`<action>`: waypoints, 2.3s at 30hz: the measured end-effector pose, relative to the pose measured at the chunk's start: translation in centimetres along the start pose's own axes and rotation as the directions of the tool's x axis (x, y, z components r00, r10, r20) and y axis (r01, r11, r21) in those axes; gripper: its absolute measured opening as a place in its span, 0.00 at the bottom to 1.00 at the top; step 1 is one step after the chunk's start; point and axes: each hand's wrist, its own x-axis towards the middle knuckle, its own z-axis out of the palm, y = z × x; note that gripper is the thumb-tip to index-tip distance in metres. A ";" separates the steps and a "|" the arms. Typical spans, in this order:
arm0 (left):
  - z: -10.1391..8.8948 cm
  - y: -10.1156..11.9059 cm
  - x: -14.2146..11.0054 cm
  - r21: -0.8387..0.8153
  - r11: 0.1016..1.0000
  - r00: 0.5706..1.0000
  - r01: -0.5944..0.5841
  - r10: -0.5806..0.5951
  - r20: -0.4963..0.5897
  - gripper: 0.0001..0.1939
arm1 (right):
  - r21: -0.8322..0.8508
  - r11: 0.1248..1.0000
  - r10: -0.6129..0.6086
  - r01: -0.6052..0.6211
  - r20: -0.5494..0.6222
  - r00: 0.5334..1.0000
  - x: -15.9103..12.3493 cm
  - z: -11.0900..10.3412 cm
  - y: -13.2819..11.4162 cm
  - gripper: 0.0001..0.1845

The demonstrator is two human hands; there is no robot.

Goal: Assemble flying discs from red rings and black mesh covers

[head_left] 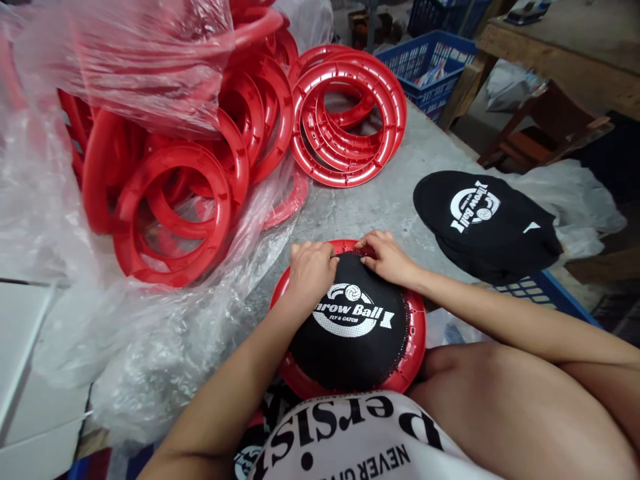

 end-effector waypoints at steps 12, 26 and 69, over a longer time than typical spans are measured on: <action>0.7 -1.5 1.6 -0.381 0.906 0.981 0.186 -0.194 0.018 0.07 | 0.110 0.992 -0.070 0.061 0.077 0.995 4.6 -1.7 -2.0 0.08; 0.8 -0.8 1.5 -0.327 0.916 0.971 0.233 -0.238 0.026 0.07 | 0.175 0.984 -0.039 0.016 0.127 0.991 5.1 0.4 -1.8 0.08; -1.7 -0.3 -3.2 0.141 0.984 0.994 0.107 -0.106 -0.012 0.09 | 0.094 0.995 -0.025 0.019 0.064 0.998 4.6 1.1 -1.4 0.07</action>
